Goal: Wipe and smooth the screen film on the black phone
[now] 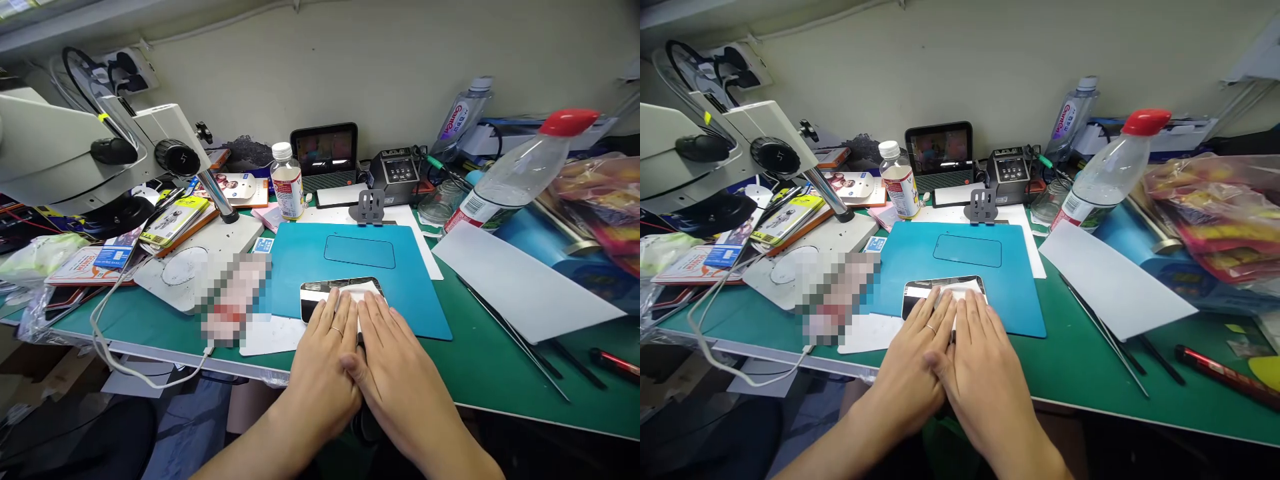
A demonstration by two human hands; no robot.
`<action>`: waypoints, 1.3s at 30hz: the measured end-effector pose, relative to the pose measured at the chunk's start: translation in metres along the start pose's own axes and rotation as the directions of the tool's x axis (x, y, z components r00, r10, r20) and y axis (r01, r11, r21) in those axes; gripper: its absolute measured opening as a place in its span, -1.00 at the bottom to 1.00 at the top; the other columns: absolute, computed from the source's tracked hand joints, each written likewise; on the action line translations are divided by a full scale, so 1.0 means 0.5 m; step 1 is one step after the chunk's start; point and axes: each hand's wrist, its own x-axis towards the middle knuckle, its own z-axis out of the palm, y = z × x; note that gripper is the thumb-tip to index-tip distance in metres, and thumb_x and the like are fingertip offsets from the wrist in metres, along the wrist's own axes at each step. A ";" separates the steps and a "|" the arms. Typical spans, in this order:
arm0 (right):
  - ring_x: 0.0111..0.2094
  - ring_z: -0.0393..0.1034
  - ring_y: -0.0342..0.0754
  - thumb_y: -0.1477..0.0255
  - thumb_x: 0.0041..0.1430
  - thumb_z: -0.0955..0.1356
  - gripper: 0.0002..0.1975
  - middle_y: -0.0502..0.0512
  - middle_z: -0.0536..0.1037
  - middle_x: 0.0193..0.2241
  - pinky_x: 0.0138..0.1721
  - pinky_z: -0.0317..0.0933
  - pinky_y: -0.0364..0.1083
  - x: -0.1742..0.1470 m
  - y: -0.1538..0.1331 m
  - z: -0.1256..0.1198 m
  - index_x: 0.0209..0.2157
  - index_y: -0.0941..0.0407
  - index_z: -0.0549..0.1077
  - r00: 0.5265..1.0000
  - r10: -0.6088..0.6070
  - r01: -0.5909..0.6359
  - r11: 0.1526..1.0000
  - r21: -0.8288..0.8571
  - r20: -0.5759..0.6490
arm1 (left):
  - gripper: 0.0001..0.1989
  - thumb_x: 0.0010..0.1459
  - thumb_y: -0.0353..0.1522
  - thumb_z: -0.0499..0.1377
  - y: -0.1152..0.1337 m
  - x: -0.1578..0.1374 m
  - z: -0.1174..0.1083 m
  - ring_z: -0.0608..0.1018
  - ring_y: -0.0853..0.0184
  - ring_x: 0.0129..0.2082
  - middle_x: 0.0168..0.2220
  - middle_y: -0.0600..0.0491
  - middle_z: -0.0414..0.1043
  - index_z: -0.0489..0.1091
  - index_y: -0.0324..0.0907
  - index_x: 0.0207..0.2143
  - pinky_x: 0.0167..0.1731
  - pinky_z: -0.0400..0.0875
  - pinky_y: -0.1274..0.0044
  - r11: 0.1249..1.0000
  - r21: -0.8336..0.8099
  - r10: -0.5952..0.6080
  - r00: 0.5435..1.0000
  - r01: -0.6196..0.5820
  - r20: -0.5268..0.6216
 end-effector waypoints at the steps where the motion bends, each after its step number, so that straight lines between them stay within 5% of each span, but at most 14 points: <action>1: 0.39 0.01 0.24 -0.04 0.38 -0.03 -0.13 0.41 0.14 0.35 0.31 0.09 0.25 0.003 0.001 -0.001 0.33 0.42 0.17 1.000 0.006 -0.006 1.000 0.003 0.008 | -0.41 0.36 -0.34 -0.06 -0.001 0.004 0.000 -0.05 0.08 0.44 0.41 -0.09 0.02 0.06 -0.33 0.39 0.38 -0.01 0.25 1.000 0.003 0.005 1.000 -0.005 0.002; 6: 0.40 -0.02 0.21 -0.01 0.39 -0.06 -0.15 0.42 0.12 0.36 0.34 0.02 0.23 0.047 0.022 -0.010 0.34 0.40 0.15 0.990 0.105 -0.109 0.993 0.039 0.095 | -0.43 0.39 -0.34 -0.11 -0.012 0.055 -0.001 -0.03 -0.02 0.43 0.40 -0.16 0.05 0.08 -0.38 0.37 0.38 -0.03 0.18 0.998 0.031 0.044 0.998 -0.045 0.043; 13: 0.40 -0.04 0.25 -0.03 0.38 0.01 -0.15 0.43 0.12 0.36 0.32 0.05 0.27 -0.001 0.006 0.007 0.34 0.42 0.14 1.000 0.029 -0.029 0.999 0.037 0.002 | -0.42 0.38 -0.32 -0.07 0.003 0.007 0.003 0.00 0.08 0.43 0.41 -0.12 0.02 0.05 -0.34 0.39 0.38 0.00 0.28 0.999 0.028 0.023 1.000 -0.022 -0.011; 20: 0.40 -0.04 0.18 0.02 0.41 -0.05 -0.20 0.37 0.12 0.37 0.35 -0.01 0.24 0.050 0.026 -0.001 0.36 0.36 0.12 0.991 0.110 -0.116 0.991 0.070 0.082 | -0.44 0.40 -0.31 -0.12 -0.010 0.062 -0.005 0.07 -0.04 0.41 0.37 -0.21 0.12 0.11 -0.41 0.36 0.34 0.06 0.18 0.996 0.085 0.035 0.999 -0.035 0.007; 26: 0.39 -0.02 0.23 0.02 0.41 -0.01 -0.19 0.39 0.13 0.36 0.33 0.04 0.24 -0.006 -0.005 0.007 0.34 0.41 0.14 1.000 0.010 -0.010 1.000 0.028 -0.020 | -0.41 0.39 -0.28 -0.05 0.006 0.001 0.013 0.05 0.02 0.42 0.41 -0.17 0.00 0.06 -0.35 0.38 0.36 0.05 0.24 0.994 0.111 0.013 0.999 -0.008 -0.039; 32: 0.39 0.01 0.24 0.03 0.41 -0.05 -0.17 0.44 0.16 0.34 0.32 0.06 0.25 0.048 -0.001 0.012 0.32 0.44 0.18 0.997 0.076 -0.076 0.997 0.011 0.016 | -0.44 0.41 -0.31 -0.12 -0.030 0.041 -0.002 0.00 -0.04 0.42 0.40 -0.19 0.05 0.07 -0.38 0.38 0.35 0.04 0.18 0.994 0.104 0.026 0.999 -0.031 0.045; 39: 0.38 0.02 0.27 0.01 0.40 0.00 -0.18 0.45 0.19 0.33 0.30 0.10 0.23 0.042 -0.084 0.026 0.31 0.42 0.22 0.998 -0.003 0.006 0.999 0.035 -0.063 | -0.44 0.39 -0.34 -0.07 -0.069 -0.040 -0.012 -0.07 0.01 0.44 0.42 -0.13 -0.01 0.05 -0.33 0.39 0.36 0.01 0.20 0.989 0.145 0.007 1.000 -0.006 -0.009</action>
